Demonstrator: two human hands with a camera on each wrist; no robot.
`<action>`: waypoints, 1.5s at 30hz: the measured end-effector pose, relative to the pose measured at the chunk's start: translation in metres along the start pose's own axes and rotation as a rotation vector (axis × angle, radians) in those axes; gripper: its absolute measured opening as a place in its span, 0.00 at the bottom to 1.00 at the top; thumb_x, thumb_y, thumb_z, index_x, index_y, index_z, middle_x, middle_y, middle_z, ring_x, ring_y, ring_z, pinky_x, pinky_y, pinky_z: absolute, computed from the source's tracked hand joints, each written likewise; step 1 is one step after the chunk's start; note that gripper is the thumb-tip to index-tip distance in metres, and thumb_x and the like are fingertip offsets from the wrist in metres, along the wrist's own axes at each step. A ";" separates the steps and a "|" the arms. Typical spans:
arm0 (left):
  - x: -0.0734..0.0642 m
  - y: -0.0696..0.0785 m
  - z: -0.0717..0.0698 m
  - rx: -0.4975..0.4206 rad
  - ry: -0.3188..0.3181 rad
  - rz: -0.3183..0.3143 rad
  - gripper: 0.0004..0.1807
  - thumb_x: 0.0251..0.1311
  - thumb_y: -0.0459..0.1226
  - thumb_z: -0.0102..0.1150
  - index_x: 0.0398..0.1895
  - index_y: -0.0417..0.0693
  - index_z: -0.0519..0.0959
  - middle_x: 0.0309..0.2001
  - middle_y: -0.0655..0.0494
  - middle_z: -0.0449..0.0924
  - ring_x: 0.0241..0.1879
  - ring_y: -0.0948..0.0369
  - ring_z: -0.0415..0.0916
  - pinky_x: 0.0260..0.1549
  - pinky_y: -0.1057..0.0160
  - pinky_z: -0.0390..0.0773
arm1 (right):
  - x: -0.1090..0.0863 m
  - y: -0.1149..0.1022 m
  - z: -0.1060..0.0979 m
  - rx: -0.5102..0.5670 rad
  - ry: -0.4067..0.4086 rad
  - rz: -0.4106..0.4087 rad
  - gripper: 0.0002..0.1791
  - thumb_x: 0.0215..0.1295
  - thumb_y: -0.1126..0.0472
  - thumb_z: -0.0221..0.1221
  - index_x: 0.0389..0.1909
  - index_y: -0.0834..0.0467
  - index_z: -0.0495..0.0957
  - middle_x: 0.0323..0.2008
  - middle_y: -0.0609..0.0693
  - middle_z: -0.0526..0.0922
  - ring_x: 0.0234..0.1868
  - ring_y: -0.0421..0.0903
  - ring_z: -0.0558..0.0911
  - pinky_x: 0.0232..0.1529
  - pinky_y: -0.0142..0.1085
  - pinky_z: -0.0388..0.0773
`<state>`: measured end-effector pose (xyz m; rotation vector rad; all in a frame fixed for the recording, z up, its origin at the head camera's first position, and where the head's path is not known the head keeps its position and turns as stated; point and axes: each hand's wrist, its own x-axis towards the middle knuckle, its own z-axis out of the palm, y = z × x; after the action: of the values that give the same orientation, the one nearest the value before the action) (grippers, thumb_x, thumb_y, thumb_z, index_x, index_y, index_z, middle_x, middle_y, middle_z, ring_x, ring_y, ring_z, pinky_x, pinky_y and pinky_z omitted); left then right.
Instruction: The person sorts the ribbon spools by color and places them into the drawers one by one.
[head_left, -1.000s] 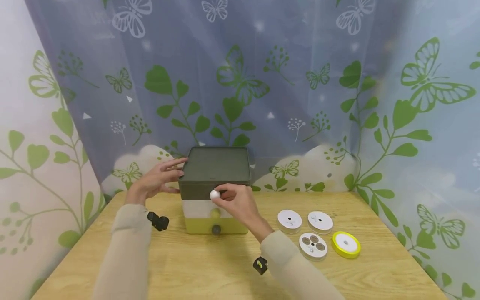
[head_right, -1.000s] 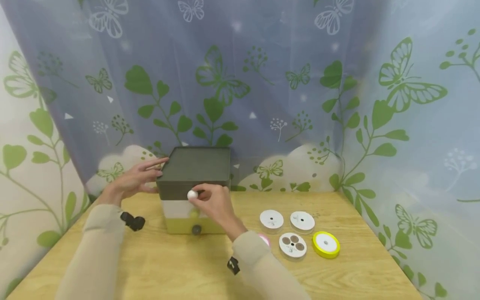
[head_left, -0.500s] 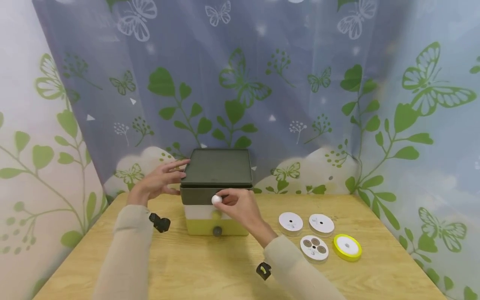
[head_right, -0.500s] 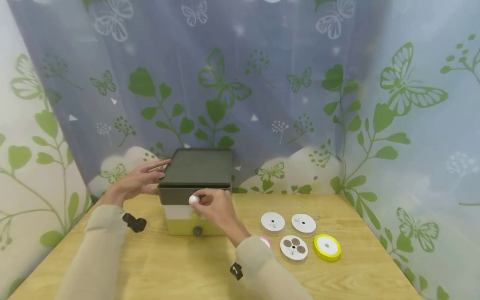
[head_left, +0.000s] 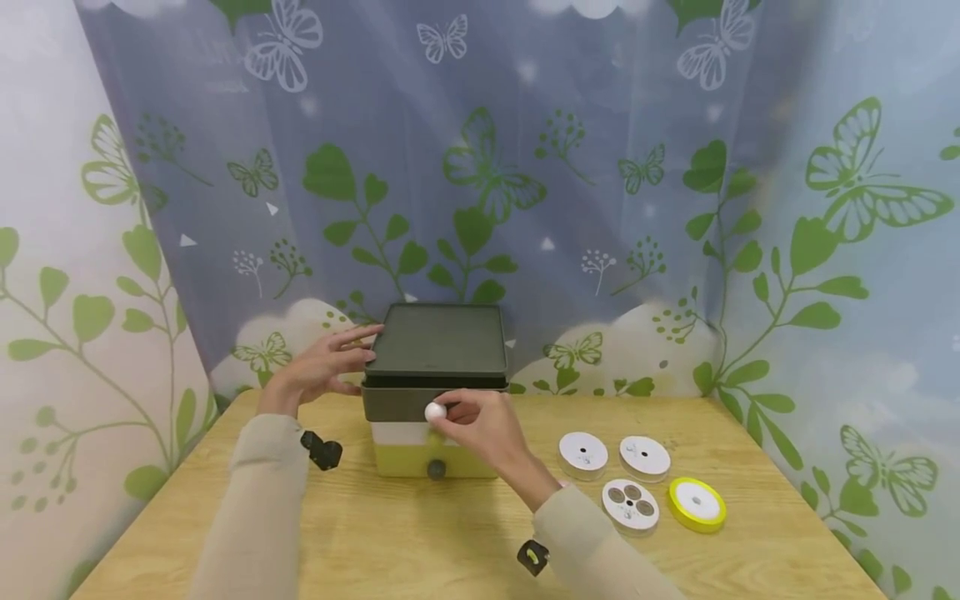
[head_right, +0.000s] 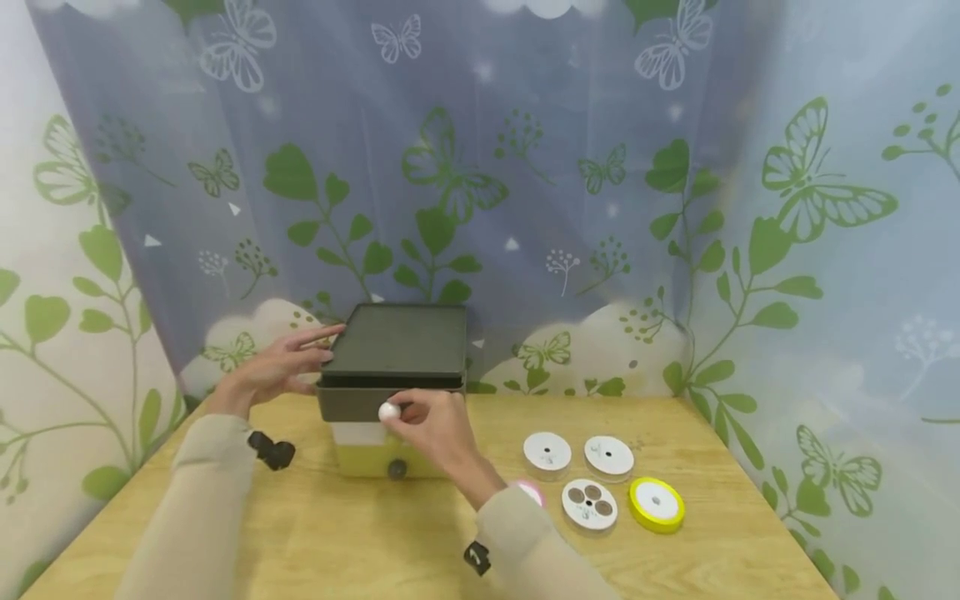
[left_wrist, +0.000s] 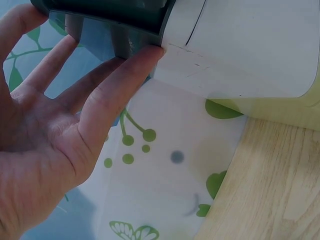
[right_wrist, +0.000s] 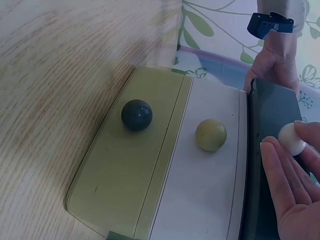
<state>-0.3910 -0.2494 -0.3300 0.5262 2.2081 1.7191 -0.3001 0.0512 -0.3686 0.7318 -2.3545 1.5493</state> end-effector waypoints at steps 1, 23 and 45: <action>0.000 0.000 0.000 0.004 0.000 0.000 0.38 0.78 0.42 0.53 0.85 0.56 0.50 0.85 0.40 0.31 0.80 0.32 0.41 0.52 0.51 0.86 | -0.001 0.000 0.000 0.001 -0.001 -0.004 0.12 0.62 0.60 0.73 0.45 0.59 0.89 0.34 0.59 0.91 0.32 0.49 0.91 0.32 0.28 0.86; 0.000 -0.001 0.000 0.008 0.011 -0.005 0.37 0.78 0.43 0.54 0.84 0.57 0.51 0.85 0.41 0.33 0.80 0.35 0.44 0.44 0.57 0.84 | -0.016 -0.007 -0.001 -0.026 -0.022 -0.040 0.11 0.60 0.61 0.74 0.44 0.57 0.90 0.34 0.54 0.92 0.31 0.44 0.91 0.35 0.28 0.87; 0.000 0.001 0.001 0.014 0.005 -0.003 0.37 0.78 0.43 0.53 0.85 0.56 0.50 0.85 0.40 0.32 0.81 0.33 0.42 0.48 0.56 0.84 | -0.032 -0.017 0.000 0.006 -0.009 -0.015 0.10 0.60 0.62 0.74 0.43 0.56 0.90 0.33 0.52 0.92 0.30 0.43 0.90 0.32 0.28 0.86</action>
<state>-0.3900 -0.2482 -0.3297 0.5224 2.2243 1.7070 -0.2644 0.0548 -0.3698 0.7583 -2.3463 1.5512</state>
